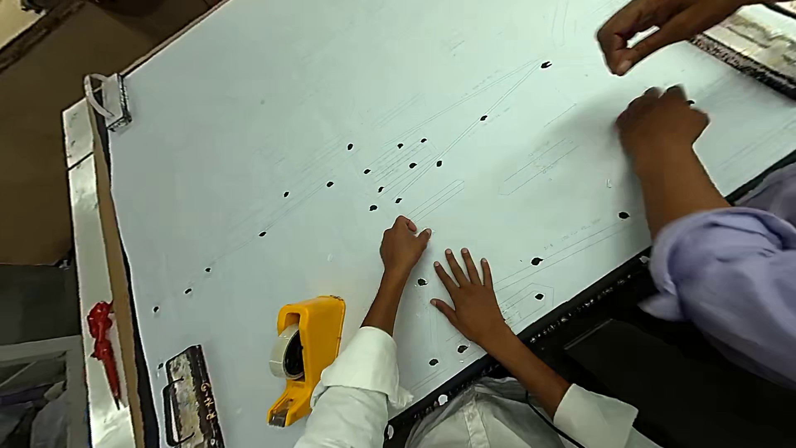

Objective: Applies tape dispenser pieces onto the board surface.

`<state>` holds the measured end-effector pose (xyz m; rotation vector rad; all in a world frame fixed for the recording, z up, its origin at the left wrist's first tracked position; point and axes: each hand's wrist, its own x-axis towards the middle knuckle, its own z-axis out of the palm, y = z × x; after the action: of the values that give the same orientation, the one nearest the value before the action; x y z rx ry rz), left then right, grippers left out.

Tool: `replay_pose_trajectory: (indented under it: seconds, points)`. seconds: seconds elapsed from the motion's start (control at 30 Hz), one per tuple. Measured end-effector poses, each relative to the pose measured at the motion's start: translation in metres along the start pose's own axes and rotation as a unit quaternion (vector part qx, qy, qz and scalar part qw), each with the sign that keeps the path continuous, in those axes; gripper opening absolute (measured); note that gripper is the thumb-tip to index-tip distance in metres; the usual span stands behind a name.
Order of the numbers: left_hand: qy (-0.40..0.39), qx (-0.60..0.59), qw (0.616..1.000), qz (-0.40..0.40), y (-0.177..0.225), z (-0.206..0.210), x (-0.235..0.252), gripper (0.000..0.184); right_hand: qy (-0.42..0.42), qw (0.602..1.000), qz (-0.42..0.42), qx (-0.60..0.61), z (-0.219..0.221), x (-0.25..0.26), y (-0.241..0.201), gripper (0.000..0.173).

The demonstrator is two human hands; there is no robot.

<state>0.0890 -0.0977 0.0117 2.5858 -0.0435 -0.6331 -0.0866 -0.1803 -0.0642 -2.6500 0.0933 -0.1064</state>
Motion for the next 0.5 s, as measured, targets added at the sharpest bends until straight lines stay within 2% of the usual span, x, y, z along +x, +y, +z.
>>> replay_pose_trajectory:
  seconds: [0.07,0.17,0.27,0.33,0.43,0.5]
  points:
    - [0.006,0.06,0.998,-0.021,-0.002,-0.003,-0.013,0.047,-0.006,1.0,0.002,0.003,-0.001,-0.001,-0.001,0.07]
    - [0.025,0.018,1.0,0.006,-0.035,-0.009,-0.053,0.039,-0.016,1.0,0.004,0.007,-0.006,-0.002,-0.004,0.07]
    - [0.133,-0.067,0.983,0.109,-0.089,-0.024,-0.126,0.027,-0.014,0.999,0.011,0.026,-0.015,0.0,-0.012,0.066]
    - [0.237,-0.111,0.957,0.125,-0.128,-0.047,-0.171,0.021,-0.004,0.999,-0.004,0.046,-0.015,0.001,-0.027,0.06]
    - [0.35,-0.146,0.923,0.066,-0.188,-0.085,-0.226,0.017,-0.009,0.991,-0.066,0.113,-0.011,-0.003,-0.076,0.044]
    - [0.35,-0.157,0.924,-0.01,-0.229,-0.1,-0.248,0.02,-0.033,0.977,-0.125,0.17,-0.004,-0.012,-0.12,0.037]
